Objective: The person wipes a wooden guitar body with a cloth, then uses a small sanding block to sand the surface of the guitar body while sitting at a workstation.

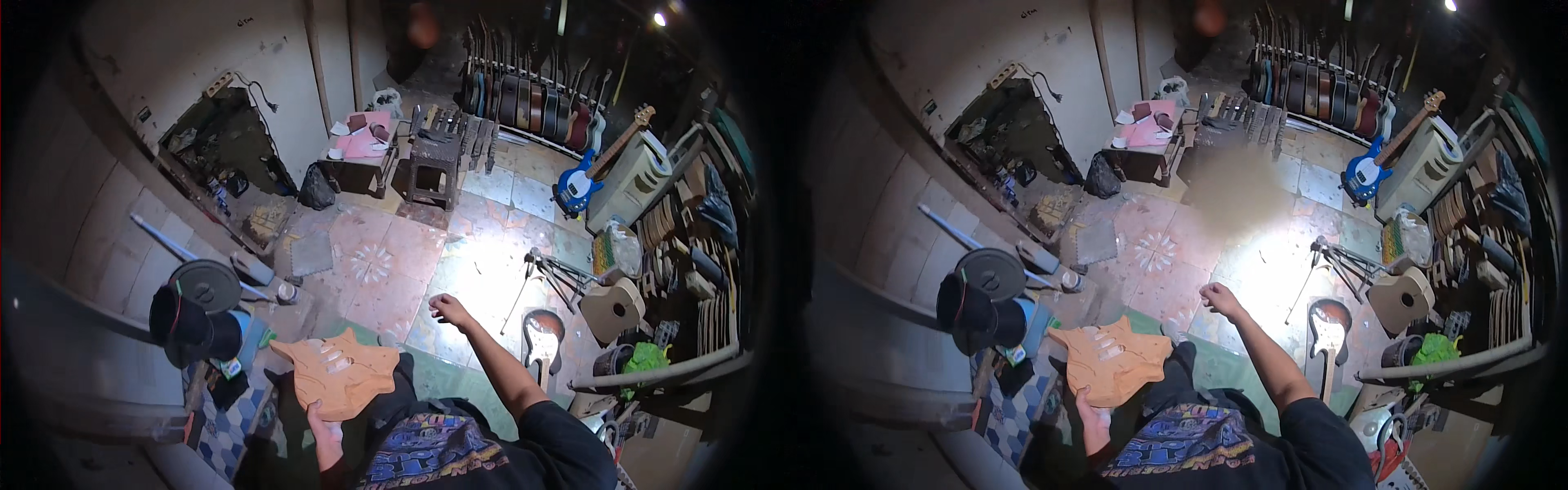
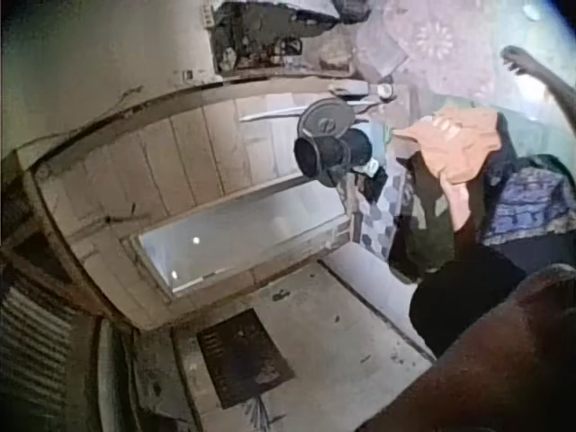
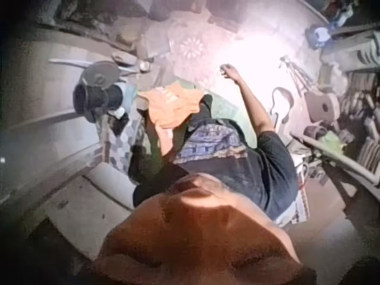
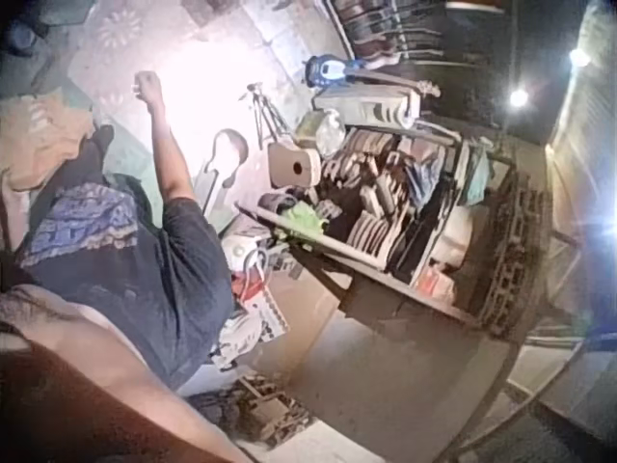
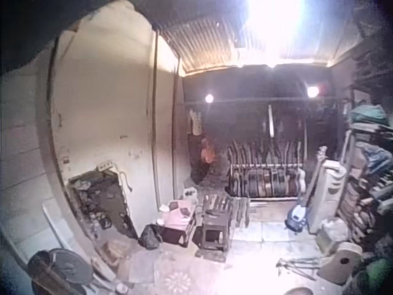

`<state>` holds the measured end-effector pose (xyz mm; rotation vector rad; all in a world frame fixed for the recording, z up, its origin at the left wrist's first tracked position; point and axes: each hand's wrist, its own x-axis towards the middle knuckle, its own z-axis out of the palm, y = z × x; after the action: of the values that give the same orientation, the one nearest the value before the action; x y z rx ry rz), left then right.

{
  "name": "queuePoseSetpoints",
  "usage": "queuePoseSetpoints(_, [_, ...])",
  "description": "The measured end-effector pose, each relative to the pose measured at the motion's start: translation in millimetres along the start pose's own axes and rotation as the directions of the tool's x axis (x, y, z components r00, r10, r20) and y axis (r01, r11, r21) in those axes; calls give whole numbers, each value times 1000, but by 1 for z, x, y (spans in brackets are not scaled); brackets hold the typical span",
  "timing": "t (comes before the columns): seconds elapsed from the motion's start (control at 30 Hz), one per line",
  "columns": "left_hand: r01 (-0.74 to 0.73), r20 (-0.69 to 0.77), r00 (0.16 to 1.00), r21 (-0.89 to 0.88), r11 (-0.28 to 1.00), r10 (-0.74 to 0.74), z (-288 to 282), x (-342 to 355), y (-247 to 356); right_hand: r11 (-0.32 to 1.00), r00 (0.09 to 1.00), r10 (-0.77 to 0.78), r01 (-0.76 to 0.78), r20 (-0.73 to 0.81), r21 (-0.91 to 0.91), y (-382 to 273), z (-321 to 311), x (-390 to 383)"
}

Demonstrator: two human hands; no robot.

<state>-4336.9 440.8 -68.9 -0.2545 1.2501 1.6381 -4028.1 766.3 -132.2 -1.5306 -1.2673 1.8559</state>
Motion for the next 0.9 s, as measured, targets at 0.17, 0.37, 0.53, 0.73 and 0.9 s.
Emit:
queuePoseSetpoints(0.17, [51, 94, 994, -1, 999, -51, 125, 132, 53, 703, 968, -141, -49, -207, -709, 73, -81, 107])
queuePoseSetpoints(0.37, [99, 59, 993, 52, 994, -102, 288, 288, 99, 788, 621, 602, -564, -502, 247, 153, -201, 80])
queuePoseSetpoints(0.53, [8, 23, 1000, 97, 995, -10, 377, 407, 119, 518, 407, 849, -769, -338, 375, 107, -194, 122])
queuePoseSetpoints(0.73, [150, 54, 988, -93, 984, -146, 516, 528, 108, 714, 676, 618, -696, -401, -73, 40, -316, 362])
queuePoseSetpoints(0.9, [37, 32, 999, -138, 990, -32, 595, 590, 136, 653, 927, -214, -98, -307, -751, -192, -353, 682])
